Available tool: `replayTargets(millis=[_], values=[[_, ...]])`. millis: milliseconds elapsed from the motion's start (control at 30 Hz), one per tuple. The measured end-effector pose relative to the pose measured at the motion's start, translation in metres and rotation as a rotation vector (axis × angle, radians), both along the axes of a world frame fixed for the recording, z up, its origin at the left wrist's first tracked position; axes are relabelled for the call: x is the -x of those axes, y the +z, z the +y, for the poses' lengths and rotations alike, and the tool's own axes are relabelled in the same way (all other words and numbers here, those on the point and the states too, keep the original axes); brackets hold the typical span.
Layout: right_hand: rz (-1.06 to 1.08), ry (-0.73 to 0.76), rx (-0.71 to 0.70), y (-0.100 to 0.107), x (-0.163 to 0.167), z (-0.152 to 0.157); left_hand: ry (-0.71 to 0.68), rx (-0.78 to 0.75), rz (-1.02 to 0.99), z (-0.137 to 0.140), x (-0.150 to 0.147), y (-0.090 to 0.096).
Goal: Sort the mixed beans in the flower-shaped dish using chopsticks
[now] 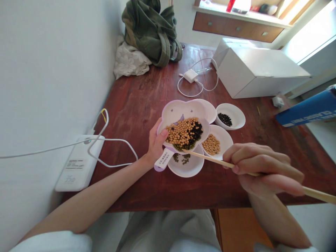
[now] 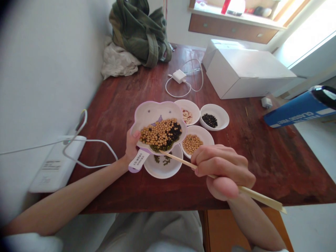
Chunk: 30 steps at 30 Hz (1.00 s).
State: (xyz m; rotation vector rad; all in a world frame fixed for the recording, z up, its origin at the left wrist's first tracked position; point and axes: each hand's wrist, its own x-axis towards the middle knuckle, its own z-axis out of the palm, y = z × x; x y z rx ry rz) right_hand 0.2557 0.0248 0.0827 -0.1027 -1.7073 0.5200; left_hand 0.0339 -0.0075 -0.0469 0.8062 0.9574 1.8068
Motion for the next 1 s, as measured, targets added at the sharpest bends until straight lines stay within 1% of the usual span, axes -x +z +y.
replayTargets(millis=[167, 367, 467, 533, 667, 800, 900, 1000], values=[[0.026, -0.055, -0.057, -0.004, 0.001, 0.002, -0.007, -0.018, 0.002, 0.0, 0.0, 0.004], [-0.029, -0.016, -0.033, -0.003, -0.007, 0.001, -0.002, -0.048, 0.027, 0.002, -0.001, 0.011], [-0.046, 0.01, -0.096, -0.009, -0.01, 0.0, -0.029, -0.049, -0.001, 0.002, -0.002, 0.015], [-0.09, -0.001, -0.1, -0.014, -0.014, 0.0, -0.04, -0.043, -0.03, 0.002, -0.004, 0.018], [-0.189, -0.053, -0.024, -0.021, -0.023, 0.0, -0.057, -0.034, -0.037, 0.001, -0.004, 0.023], [-0.222, -0.059, 0.015, -0.025, -0.028, 0.0, -0.039, -0.048, -0.032, 0.001, -0.002, 0.018], [-0.223, -0.065, 0.051, -0.029, -0.027, 0.0, -0.02, -0.048, -0.056, 0.003, -0.002, 0.015], [-0.187, -0.091, 0.147, -0.032, -0.025, 0.0, 0.002, -0.057, -0.045, 0.004, -0.002, 0.019]])
